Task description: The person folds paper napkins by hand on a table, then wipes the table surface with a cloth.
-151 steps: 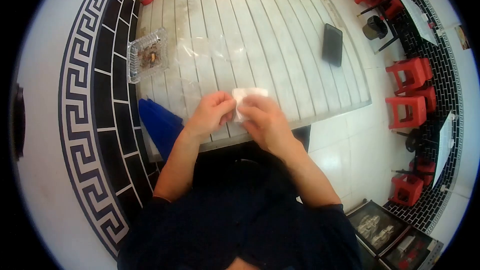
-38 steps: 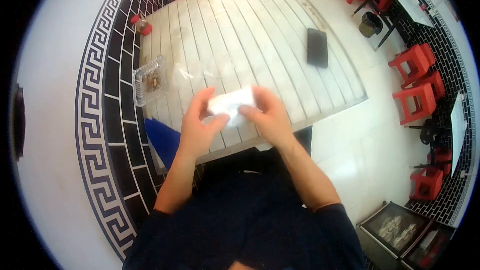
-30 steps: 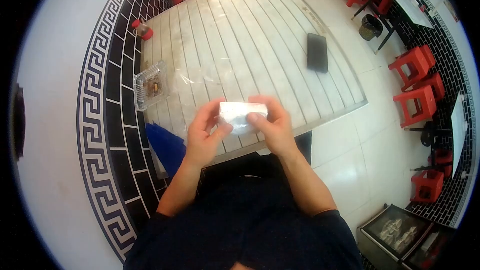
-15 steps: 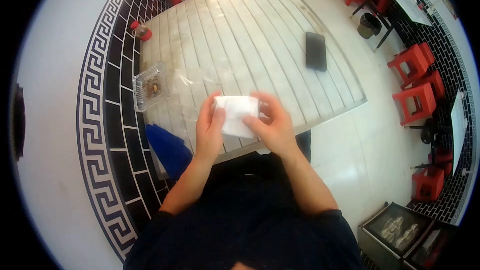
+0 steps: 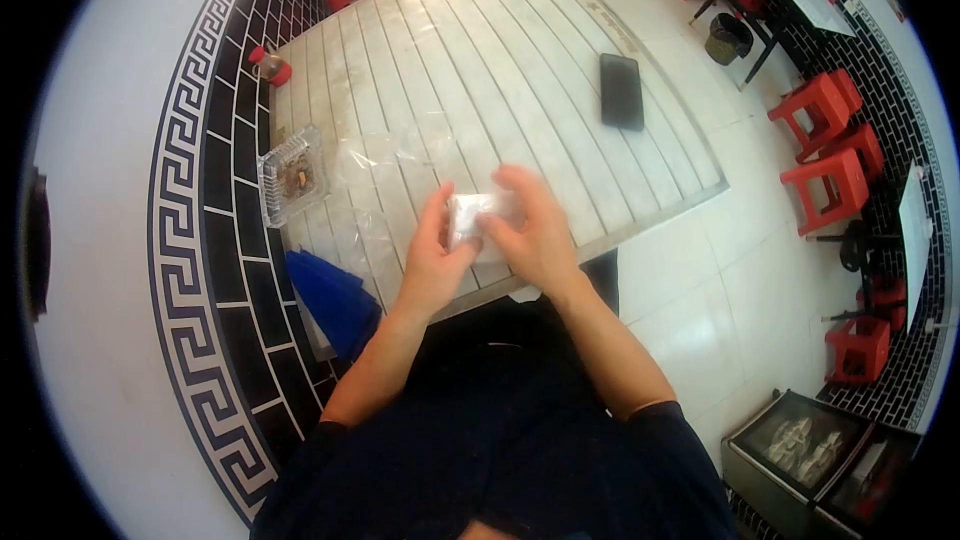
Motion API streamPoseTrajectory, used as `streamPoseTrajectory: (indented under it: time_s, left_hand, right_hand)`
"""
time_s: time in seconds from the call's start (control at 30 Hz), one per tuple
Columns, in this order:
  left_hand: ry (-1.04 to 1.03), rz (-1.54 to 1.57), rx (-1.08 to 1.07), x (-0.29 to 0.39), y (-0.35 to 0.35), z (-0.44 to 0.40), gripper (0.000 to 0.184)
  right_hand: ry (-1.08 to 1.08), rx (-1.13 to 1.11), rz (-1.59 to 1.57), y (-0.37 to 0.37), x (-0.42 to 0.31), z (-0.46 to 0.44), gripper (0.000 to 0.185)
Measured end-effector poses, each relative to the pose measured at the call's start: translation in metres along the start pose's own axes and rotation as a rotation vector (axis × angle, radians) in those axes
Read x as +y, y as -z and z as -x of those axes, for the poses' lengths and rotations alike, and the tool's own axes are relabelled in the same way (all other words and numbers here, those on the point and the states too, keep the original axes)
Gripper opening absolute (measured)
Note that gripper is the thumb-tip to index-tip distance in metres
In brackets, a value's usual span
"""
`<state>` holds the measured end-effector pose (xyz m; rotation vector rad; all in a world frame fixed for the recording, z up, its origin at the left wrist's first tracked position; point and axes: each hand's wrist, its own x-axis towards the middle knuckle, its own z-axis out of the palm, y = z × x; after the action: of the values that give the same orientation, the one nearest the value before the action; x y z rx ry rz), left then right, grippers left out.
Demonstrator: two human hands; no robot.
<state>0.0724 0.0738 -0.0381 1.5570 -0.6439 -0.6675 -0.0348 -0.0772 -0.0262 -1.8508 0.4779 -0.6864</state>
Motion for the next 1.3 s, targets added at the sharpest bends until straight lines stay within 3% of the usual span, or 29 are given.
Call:
streamPoseTrajectory:
  time_s: [0.17, 0.33, 0.5, 0.63, 0.77, 1.0, 1.17, 1.3]
  left_hand:
    - [-0.022, 0.008, -0.001, 0.002, -0.002, 0.0, 0.074]
    - [-0.01, -0.09, 0.072, 0.008, -0.004, -0.001, 0.057]
    - [-0.028, -0.04, 0.123, 0.01, -0.008, 0.001, 0.056]
    - [-0.127, -0.136, 0.179, -0.002, -0.009, 0.001, 0.058]
    - [-0.059, -0.229, 0.155, 0.01, -0.012, 0.006, 0.059]
    - [-0.114, -0.332, 0.139, 0.023, -0.015, 0.003, 0.058]
    - [-0.241, -0.373, 0.136, 0.016, -0.015, 0.005, 0.056]
    - [-0.21, -0.349, 0.081, 0.018, -0.011, 0.005, 0.057]
  right_hand:
    - [0.172, 0.11, 0.16, -0.015, 0.013, 0.006, 0.043]
    - [0.177, 0.154, 0.173, -0.02, 0.004, 0.004, 0.041]
    - [0.245, 0.197, 0.201, -0.024, 0.005, 0.001, 0.041]
    - [0.473, 0.234, 0.343, -0.023, 0.006, -0.004, 0.037]
    - [0.729, 0.23, 0.46, -0.017, 0.007, -0.014, 0.031]
    - [0.604, 0.18, 0.455, -0.013, 0.001, -0.007, 0.026]
    - [0.137, 0.116, 0.17, -0.018, 0.002, 0.004, 0.028]
    - [0.05, 0.074, 0.114, -0.015, -0.004, 0.002, 0.031]
